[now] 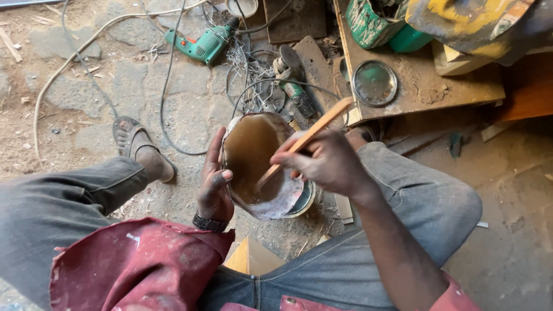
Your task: Mixing a brown liquid in a bowl using a wooden stick and adding liquid from a small bottle
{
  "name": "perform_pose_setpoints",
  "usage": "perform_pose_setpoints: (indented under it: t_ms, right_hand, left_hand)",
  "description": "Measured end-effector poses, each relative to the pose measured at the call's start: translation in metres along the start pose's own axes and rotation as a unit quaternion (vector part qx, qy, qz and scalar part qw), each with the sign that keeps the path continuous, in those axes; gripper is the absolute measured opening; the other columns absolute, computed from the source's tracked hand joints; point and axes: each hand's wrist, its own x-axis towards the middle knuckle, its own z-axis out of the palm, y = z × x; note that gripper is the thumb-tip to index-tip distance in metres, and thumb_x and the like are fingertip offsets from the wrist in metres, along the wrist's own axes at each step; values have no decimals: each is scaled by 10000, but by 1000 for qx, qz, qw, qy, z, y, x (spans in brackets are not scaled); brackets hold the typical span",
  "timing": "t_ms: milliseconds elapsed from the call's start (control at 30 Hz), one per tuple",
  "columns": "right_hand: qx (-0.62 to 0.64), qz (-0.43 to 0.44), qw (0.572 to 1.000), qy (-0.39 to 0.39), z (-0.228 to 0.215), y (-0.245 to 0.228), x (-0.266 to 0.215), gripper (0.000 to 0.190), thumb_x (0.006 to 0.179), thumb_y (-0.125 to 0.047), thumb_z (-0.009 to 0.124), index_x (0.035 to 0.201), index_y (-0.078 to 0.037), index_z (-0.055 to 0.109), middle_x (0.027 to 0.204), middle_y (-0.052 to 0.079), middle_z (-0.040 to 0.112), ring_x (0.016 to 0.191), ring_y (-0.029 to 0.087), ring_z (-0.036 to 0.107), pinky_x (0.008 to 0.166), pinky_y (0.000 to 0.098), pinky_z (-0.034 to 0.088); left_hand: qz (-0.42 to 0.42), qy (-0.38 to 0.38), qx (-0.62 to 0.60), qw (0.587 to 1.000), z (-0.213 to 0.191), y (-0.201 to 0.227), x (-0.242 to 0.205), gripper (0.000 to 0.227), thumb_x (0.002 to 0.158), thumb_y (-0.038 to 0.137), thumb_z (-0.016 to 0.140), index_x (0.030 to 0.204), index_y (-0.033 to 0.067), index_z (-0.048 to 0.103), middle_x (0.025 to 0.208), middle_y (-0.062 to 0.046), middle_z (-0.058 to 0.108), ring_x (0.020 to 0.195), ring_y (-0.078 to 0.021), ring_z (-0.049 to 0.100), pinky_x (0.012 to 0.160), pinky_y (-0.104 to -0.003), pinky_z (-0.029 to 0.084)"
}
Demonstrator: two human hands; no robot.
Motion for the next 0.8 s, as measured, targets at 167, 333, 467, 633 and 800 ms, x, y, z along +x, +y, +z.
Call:
perform_pose_setpoints:
  t_ms: [167, 333, 467, 633, 800]
  right_hand:
    - [-8, -29, 999, 13, 26, 9, 5, 119, 869, -118, 829, 914, -20, 779, 654, 126, 755, 539, 172, 736, 477, 247, 625]
    - [32, -7, 999, 34, 19, 6, 0, 36, 877, -118, 817, 893, -87, 808, 679, 105, 776, 594, 137, 753, 540, 238, 632]
    - [19, -38, 999, 29, 24, 9, 8, 57, 894, -113, 793, 904, -57, 795, 642, 129, 740, 595, 170, 752, 532, 267, 636]
    - [-31, -46, 998, 7, 18, 5, 7, 60, 902, -139, 781, 897, -83, 801, 634, 139, 750, 585, 173, 761, 527, 266, 632]
    - [-97, -73, 992, 12, 35, 3, 9, 65, 878, -182, 802, 882, -117, 803, 656, 215, 717, 614, 342, 760, 505, 387, 616]
  left_hand:
    - [3, 7, -18, 1000, 6, 0, 0, 1016, 699, 173, 649, 1646, 75, 293, 1584, -218, 465, 1400, -374, 516, 1148, -536, 477]
    - [4, 17, -17, 1000, -8, -7, 2, 1003, 706, 183, 635, 1646, 90, 298, 1595, -190, 459, 1405, -357, 514, 1149, -523, 480]
    - [0, 11, -44, 999, -3, -5, 2, 1003, 721, 173, 645, 1654, 108, 284, 1592, -197, 461, 1393, -402, 526, 1102, -587, 503]
    - [-15, 13, -45, 999, 0, 1, 1, 1003, 725, 183, 653, 1657, 148, 285, 1591, -158, 477, 1383, -381, 544, 1072, -585, 524]
    - [3, 10, -53, 999, 6, 3, 1, 1017, 704, 146, 649, 1651, 107, 281, 1583, -213, 469, 1387, -412, 532, 1108, -600, 506]
